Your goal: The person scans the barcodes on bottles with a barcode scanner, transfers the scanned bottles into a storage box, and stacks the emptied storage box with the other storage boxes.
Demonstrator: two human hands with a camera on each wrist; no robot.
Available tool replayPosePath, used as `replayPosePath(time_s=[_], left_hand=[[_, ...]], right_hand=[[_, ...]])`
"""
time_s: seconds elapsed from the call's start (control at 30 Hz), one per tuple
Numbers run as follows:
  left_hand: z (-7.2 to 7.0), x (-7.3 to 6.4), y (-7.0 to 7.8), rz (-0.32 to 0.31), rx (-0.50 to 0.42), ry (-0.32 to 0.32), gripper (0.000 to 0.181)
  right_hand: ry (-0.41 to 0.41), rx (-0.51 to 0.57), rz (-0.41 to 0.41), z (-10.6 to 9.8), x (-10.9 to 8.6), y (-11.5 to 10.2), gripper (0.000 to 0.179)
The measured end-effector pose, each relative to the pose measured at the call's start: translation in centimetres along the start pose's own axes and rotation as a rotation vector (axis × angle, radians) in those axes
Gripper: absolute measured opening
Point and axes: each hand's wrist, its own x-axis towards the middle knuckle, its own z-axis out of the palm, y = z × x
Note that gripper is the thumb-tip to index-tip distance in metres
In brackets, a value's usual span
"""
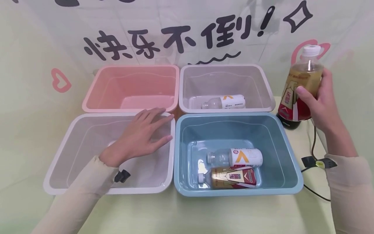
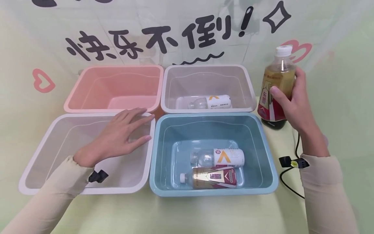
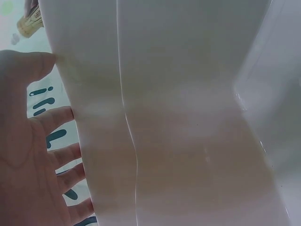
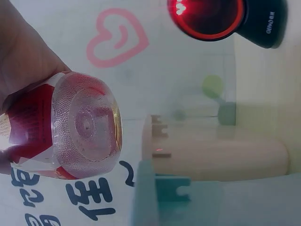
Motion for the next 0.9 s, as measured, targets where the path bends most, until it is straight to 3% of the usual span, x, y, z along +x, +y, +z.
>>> replayPosePath(time_s=[0.2,0.4,0.9], left_hand=[[-0.1,-0.1,0.0,0.001,0.000,0.000,0.069],[-0.2,-0.2,-0.1,-0.001,-0.005,-0.008,0.069],[-0.3,-0.2,-0.1,-0.011,0.010,-0.013,0.070]], right_hand=[[-0.107,-0.195,0.059,1.0,1.5,-1.9,0.071],[-0.235,-0.225,0.081,3.1,3.1,-3.3,0.071],[-0.427,-0.317,0.056,8.9,6.7,-5.5,0.076]])
